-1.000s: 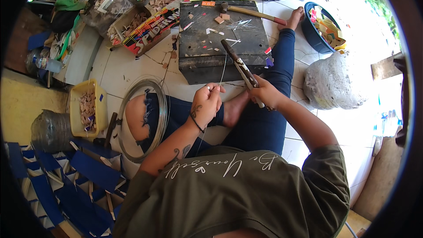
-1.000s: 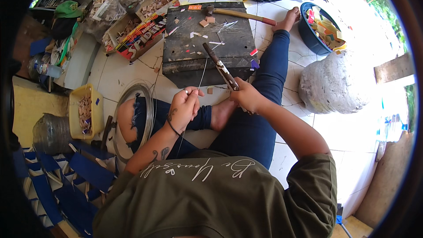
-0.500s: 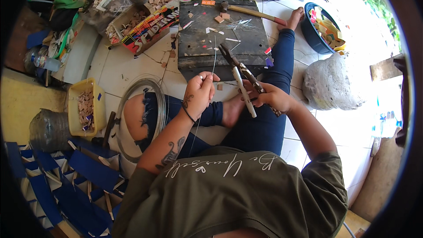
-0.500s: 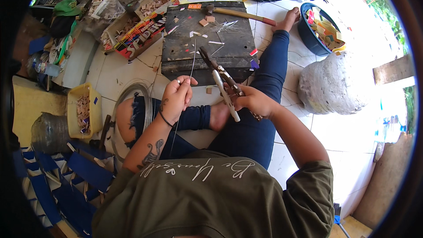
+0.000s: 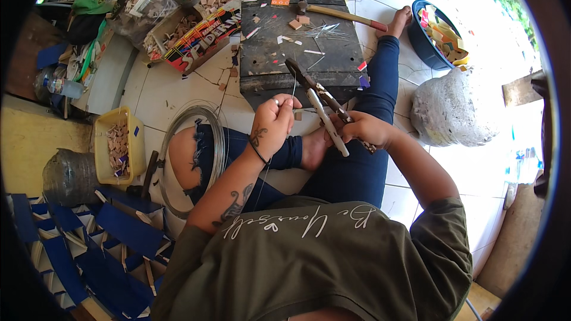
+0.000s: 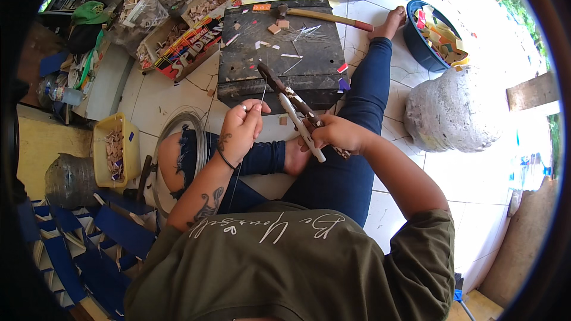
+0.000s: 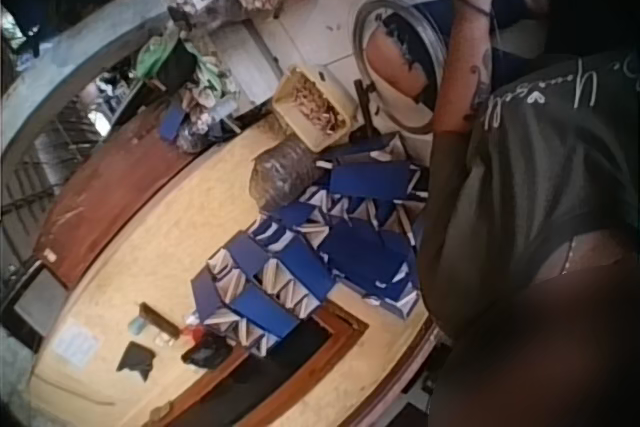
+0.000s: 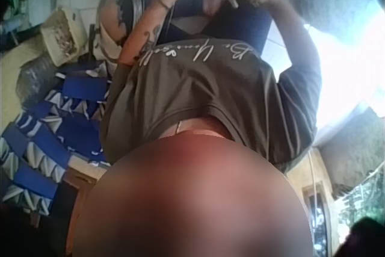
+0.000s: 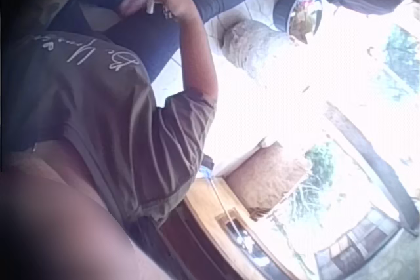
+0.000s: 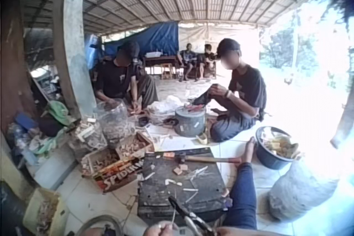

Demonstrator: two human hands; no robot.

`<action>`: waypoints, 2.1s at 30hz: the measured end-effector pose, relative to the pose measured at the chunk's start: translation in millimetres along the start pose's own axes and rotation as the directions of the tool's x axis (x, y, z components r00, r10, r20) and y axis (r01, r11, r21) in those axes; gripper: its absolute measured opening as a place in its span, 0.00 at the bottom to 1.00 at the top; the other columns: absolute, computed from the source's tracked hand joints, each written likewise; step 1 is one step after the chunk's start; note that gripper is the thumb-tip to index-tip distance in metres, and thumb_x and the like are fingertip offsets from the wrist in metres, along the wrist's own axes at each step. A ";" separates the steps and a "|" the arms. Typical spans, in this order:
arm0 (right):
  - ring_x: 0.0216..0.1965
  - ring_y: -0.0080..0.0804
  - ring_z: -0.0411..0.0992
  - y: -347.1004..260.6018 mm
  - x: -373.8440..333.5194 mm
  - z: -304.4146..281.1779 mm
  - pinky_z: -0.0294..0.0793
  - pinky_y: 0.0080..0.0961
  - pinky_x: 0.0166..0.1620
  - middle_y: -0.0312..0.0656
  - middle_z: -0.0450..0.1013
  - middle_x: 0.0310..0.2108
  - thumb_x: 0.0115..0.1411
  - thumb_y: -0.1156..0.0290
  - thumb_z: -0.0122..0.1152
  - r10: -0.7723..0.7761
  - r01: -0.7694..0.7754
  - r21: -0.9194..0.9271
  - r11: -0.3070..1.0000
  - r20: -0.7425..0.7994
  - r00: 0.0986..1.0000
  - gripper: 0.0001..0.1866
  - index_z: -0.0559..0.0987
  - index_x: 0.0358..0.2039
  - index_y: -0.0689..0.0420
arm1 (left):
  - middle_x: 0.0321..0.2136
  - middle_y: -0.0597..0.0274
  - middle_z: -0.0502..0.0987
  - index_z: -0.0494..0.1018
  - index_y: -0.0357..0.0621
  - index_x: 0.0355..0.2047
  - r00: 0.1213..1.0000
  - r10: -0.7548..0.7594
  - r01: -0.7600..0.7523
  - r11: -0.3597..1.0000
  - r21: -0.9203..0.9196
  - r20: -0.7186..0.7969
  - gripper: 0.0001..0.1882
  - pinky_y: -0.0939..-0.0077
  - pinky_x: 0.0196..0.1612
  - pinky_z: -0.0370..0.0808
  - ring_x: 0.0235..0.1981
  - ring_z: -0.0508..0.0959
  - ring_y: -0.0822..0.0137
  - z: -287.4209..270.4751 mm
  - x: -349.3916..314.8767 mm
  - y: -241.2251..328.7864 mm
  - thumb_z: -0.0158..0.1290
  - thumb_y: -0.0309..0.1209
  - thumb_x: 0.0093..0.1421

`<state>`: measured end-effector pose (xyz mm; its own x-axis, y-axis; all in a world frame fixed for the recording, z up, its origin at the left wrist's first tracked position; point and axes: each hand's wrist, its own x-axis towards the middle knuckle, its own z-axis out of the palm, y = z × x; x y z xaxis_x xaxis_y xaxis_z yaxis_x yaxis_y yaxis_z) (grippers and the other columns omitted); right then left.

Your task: The person sits on the floor and repeatedly cuts short lengths of thin metal wire using pliers. They pull wire from a coil, cut it, and place the pieces on a nearby wooden block.

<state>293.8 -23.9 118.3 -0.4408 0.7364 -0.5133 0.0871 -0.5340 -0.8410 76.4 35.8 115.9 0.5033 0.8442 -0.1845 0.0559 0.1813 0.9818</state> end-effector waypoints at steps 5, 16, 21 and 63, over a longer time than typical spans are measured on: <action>0.30 0.27 0.69 6.7 0.8 1.2 0.67 0.21 0.37 0.40 0.70 0.26 0.45 0.73 0.52 -0.113 0.068 -0.177 0.982 -0.264 0.958 0.15 0.70 0.35 0.63 | 0.14 0.67 0.66 0.68 0.37 0.37 0.997 -0.054 0.063 0.983 -0.175 0.051 0.12 0.90 0.13 0.57 0.09 0.59 0.82 2.1 -1.6 -9.0 0.36 0.31 0.63; 0.21 0.27 0.66 20.4 18.1 -6.2 0.67 0.23 0.25 0.41 0.67 0.20 0.45 0.72 0.51 -0.037 -0.036 -0.180 0.983 -0.385 0.922 0.12 0.68 0.31 0.62 | 0.14 0.67 0.66 0.67 0.35 0.37 0.984 -0.176 0.166 0.940 -0.299 -0.007 0.10 0.89 0.11 0.56 0.08 0.58 0.82 11.8 -13.4 -17.8 0.38 0.28 0.62; 0.20 0.27 0.66 18.6 18.4 -4.8 0.66 0.23 0.25 0.40 0.66 0.19 0.45 0.72 0.50 -0.056 -0.020 -0.178 0.984 -0.409 0.911 0.12 0.68 0.32 0.62 | 0.15 0.68 0.64 0.66 0.35 0.38 0.981 -0.193 0.180 0.943 -0.280 -0.017 0.10 0.90 0.11 0.56 0.09 0.57 0.83 12.9 -12.0 -14.6 0.38 0.28 0.62; 0.33 0.29 0.70 15.8 -3.0 2.4 0.68 0.23 0.39 0.42 0.70 0.29 0.45 0.74 0.50 -0.084 0.057 -0.143 0.988 -0.189 0.978 0.15 0.70 0.36 0.64 | 0.13 0.68 0.66 0.68 0.36 0.37 0.999 -0.049 0.050 0.988 -0.147 0.012 0.11 0.89 0.14 0.58 0.10 0.61 0.82 7.7 1.1 -9.9 0.38 0.29 0.62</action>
<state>294.4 -35.5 107.0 -0.2697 0.8440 -0.4637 0.1885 -0.4259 -0.8849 83.1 31.0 106.4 0.5099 0.8283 -0.2321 -0.0463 0.2959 0.9541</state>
